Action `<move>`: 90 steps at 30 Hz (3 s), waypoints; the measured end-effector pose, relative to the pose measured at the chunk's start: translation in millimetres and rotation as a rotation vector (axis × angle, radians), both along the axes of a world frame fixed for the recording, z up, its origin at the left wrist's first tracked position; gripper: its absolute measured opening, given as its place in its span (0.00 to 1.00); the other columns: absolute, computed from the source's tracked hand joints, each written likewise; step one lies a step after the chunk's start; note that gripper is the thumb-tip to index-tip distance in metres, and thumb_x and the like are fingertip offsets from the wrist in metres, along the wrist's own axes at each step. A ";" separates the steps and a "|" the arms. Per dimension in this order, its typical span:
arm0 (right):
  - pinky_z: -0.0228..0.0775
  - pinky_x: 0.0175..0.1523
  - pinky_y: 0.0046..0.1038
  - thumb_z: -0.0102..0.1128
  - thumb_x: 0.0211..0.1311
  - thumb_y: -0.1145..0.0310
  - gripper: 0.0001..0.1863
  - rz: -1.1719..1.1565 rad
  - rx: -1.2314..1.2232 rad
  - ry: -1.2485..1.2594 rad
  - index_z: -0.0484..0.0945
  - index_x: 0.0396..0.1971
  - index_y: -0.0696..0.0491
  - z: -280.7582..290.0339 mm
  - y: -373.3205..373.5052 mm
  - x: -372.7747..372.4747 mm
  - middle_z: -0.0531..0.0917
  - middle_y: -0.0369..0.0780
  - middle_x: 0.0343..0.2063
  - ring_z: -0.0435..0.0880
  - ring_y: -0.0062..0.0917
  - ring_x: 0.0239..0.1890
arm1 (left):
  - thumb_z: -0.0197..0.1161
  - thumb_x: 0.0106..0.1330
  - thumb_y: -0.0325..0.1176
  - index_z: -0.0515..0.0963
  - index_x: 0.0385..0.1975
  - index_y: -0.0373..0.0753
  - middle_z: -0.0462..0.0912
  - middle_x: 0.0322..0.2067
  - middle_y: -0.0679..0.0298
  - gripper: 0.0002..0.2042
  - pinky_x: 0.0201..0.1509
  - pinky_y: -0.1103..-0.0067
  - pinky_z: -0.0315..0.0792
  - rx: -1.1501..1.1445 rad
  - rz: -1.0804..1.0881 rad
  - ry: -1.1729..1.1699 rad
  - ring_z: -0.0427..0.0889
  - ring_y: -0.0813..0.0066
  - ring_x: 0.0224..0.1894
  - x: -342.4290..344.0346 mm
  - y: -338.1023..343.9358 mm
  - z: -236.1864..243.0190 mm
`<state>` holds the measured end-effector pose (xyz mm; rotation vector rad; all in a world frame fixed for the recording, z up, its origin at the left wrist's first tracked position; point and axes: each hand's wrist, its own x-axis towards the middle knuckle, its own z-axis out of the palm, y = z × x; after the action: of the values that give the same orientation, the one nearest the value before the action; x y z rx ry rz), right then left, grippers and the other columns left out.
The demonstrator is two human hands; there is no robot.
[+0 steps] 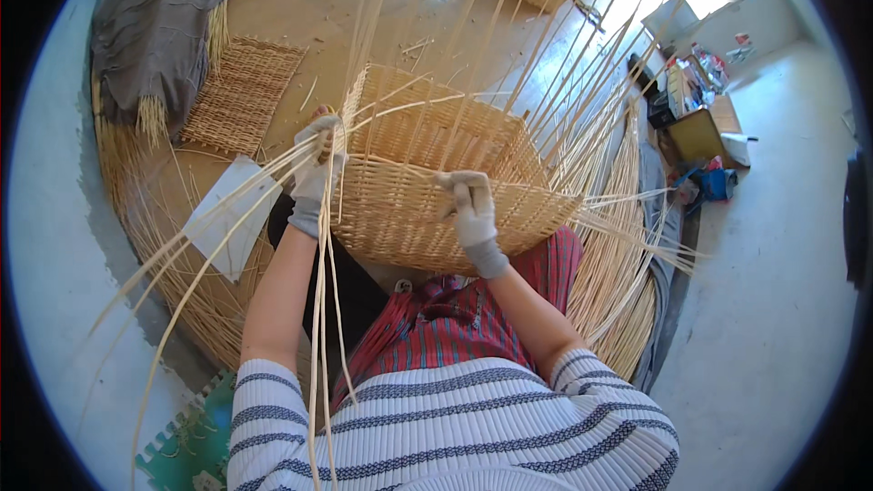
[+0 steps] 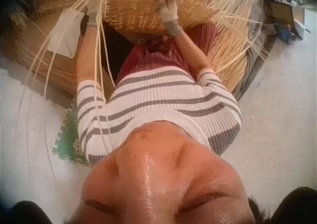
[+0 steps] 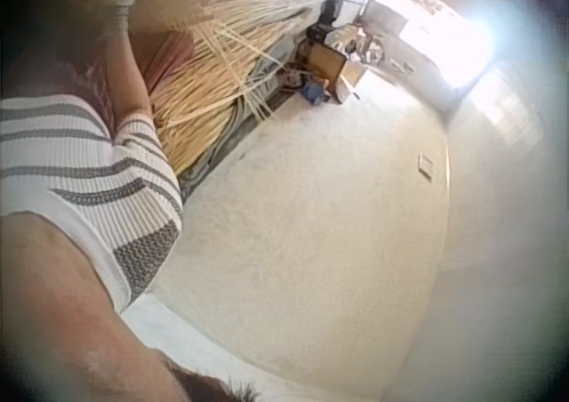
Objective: Manually weave a large wicker or rattan basket using thin strips of material.
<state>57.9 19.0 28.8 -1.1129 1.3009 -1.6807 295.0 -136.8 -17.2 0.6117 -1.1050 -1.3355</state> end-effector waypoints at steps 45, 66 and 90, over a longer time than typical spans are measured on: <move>0.75 0.48 0.25 0.52 0.70 0.71 0.14 -0.151 -0.172 0.281 0.78 0.50 0.60 101.6 -43.8 -142.6 0.85 0.40 0.46 0.83 0.24 0.48 | 0.56 0.57 0.19 0.60 0.72 0.67 0.67 0.59 0.52 0.42 0.48 0.65 0.77 -0.660 0.201 -1.294 0.80 0.53 0.39 -166.1 133.6 33.4; 0.79 0.43 0.24 0.57 0.66 0.78 0.31 -0.358 -0.136 0.956 0.65 0.69 0.46 81.2 -17.9 -211.7 0.75 0.48 0.62 0.83 0.28 0.50 | 0.54 0.64 0.25 0.56 0.74 0.54 0.70 0.55 0.47 0.36 0.44 0.70 0.73 -0.762 0.054 -1.587 0.79 0.61 0.40 -267.3 165.2 57.8; 0.77 0.50 0.26 0.58 0.66 0.76 0.13 0.441 0.245 0.521 0.83 0.48 0.51 54.7 43.8 22.9 0.88 0.39 0.41 0.86 0.23 0.42 | 0.61 0.72 0.46 0.76 0.53 0.30 0.83 0.47 0.52 0.23 0.53 0.71 0.74 -0.108 0.469 -0.779 0.82 0.60 0.49 12.8 73.7 34.2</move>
<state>80.8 62.7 83.5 -1.6060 1.3893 -0.9130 307.8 -63.0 17.0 1.2794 -1.5109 -0.6178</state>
